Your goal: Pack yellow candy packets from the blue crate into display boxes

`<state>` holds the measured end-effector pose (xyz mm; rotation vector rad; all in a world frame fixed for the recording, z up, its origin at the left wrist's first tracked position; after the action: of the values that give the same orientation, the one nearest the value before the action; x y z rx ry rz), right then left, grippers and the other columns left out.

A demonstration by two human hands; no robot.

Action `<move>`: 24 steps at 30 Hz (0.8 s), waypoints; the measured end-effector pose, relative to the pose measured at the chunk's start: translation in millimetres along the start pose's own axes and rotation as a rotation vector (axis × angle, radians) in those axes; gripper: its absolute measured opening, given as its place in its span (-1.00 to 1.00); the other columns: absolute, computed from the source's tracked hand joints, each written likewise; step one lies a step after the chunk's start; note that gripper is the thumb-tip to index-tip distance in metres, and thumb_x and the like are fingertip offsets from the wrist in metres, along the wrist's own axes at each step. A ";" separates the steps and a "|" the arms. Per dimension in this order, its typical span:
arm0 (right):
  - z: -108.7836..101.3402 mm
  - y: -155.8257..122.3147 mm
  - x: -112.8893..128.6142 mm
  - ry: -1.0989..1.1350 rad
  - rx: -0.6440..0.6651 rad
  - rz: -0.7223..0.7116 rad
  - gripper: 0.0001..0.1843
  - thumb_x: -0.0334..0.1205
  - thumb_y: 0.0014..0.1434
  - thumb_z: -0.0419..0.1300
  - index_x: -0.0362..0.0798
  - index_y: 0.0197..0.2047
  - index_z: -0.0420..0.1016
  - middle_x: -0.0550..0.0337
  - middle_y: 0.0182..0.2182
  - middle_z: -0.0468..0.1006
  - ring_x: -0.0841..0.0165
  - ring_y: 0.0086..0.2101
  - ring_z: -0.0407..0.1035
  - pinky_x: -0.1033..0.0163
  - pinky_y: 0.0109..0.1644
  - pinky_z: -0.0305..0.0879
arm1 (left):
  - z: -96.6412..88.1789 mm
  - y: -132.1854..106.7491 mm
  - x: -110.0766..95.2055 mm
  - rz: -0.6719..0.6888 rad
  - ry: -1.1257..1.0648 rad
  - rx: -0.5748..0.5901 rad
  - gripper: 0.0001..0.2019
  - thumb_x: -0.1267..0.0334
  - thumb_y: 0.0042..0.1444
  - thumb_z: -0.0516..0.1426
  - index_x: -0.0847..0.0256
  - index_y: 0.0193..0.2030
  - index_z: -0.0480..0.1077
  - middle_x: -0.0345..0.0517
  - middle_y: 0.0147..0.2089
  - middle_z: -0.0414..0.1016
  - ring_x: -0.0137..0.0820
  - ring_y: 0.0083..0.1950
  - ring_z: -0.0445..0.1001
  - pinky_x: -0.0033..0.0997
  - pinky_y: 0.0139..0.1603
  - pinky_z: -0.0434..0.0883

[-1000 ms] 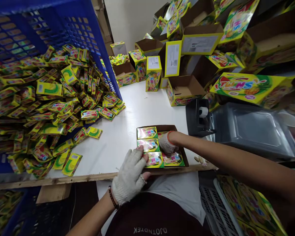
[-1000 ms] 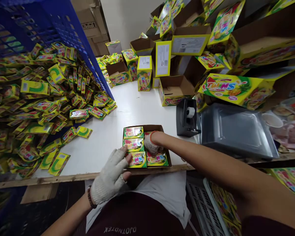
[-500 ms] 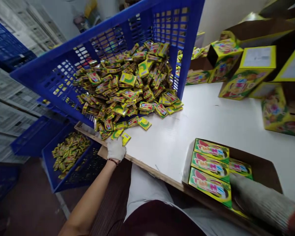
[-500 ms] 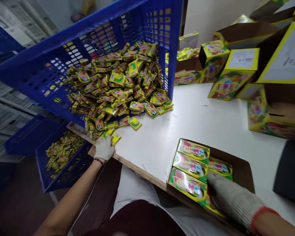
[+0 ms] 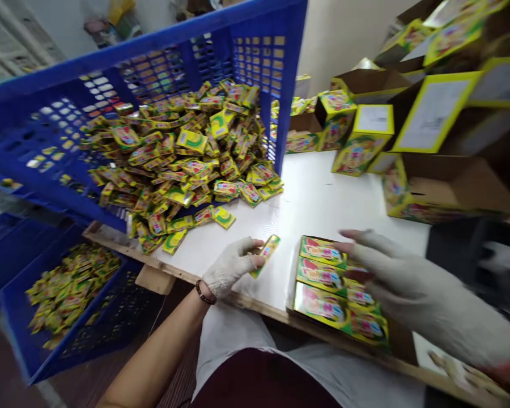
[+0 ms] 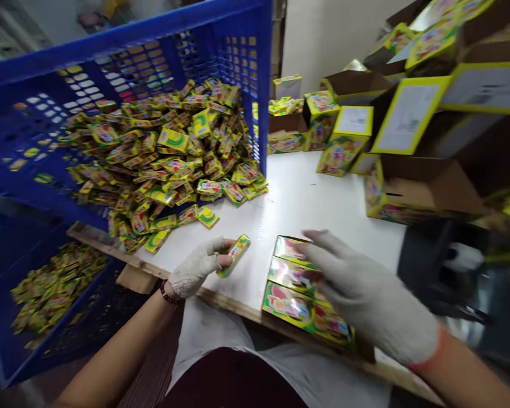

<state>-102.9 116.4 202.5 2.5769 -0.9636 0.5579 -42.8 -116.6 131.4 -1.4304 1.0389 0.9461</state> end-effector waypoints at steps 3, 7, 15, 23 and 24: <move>2.5 17.6 49.2 -0.201 0.186 -0.152 -0.63 -0.34 0.23 0.00 -0.01 0.00 0.53 -0.07 -0.02 0.54 0.16 -0.09 0.46 0.12 -0.09 0.36 | 80.6 0.3 -43.6 0.085 -0.073 0.305 -0.63 0.08 0.08 0.23 0.35 -0.10 0.51 -0.03 -0.17 0.53 -0.35 -0.20 0.47 -0.37 -0.14 0.44; -19.7 11.3 16.6 -0.387 0.317 0.052 -0.74 -0.42 0.19 0.08 -0.06 -0.13 0.54 0.04 -0.24 0.57 0.27 -0.30 0.44 0.25 -0.28 0.24 | 120.1 -1.7 -60.0 0.272 0.177 0.260 -0.61 0.03 0.30 0.01 0.28 -0.06 0.50 0.01 -0.12 0.58 -0.24 -0.08 0.50 -0.18 0.05 0.46; 31.7 -13.7 -75.2 -0.412 0.854 0.474 -0.68 -0.36 0.13 0.23 -0.12 -0.03 0.62 -0.14 -0.11 0.64 0.07 -0.13 0.54 0.18 -0.21 0.29 | 146.4 -40.5 -32.6 0.898 0.837 0.101 -0.53 0.05 0.33 0.01 0.24 0.27 0.30 0.20 0.25 0.40 -0.04 0.32 0.32 0.17 0.34 0.26; 71.5 -20.0 -83.1 -0.366 0.780 0.446 -0.64 -0.40 0.12 0.23 -0.15 0.00 0.62 -0.28 -0.04 0.61 -0.07 -0.01 0.51 0.00 -0.03 0.38 | -24.0 57.0 -0.6 0.335 1.105 -0.451 -0.66 0.16 0.24 0.08 0.24 0.09 0.38 0.13 0.11 0.46 -0.12 0.21 0.40 -0.08 0.26 0.34; 73.8 -22.0 -81.9 -0.359 0.748 0.442 -0.65 -0.40 0.17 0.17 -0.16 0.00 0.61 -0.31 -0.05 0.61 -0.07 -0.02 0.52 -0.02 -0.03 0.38 | -46.8 66.0 5.3 0.198 1.160 -0.489 -0.68 0.15 0.21 0.10 0.25 0.05 0.39 0.12 0.07 0.47 -0.12 0.17 0.42 -0.10 0.22 0.36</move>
<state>-127.0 144.9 96.4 3.1973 -1.7458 0.6765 -103.8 -166.3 111.4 -2.4205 1.8806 0.4449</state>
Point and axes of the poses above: each hand's wrist, its own y-axis towards the middle knuckle, its own z-axis out of the palm, x = y × z, the point moved 9 cm from there along y, towards the middle knuckle
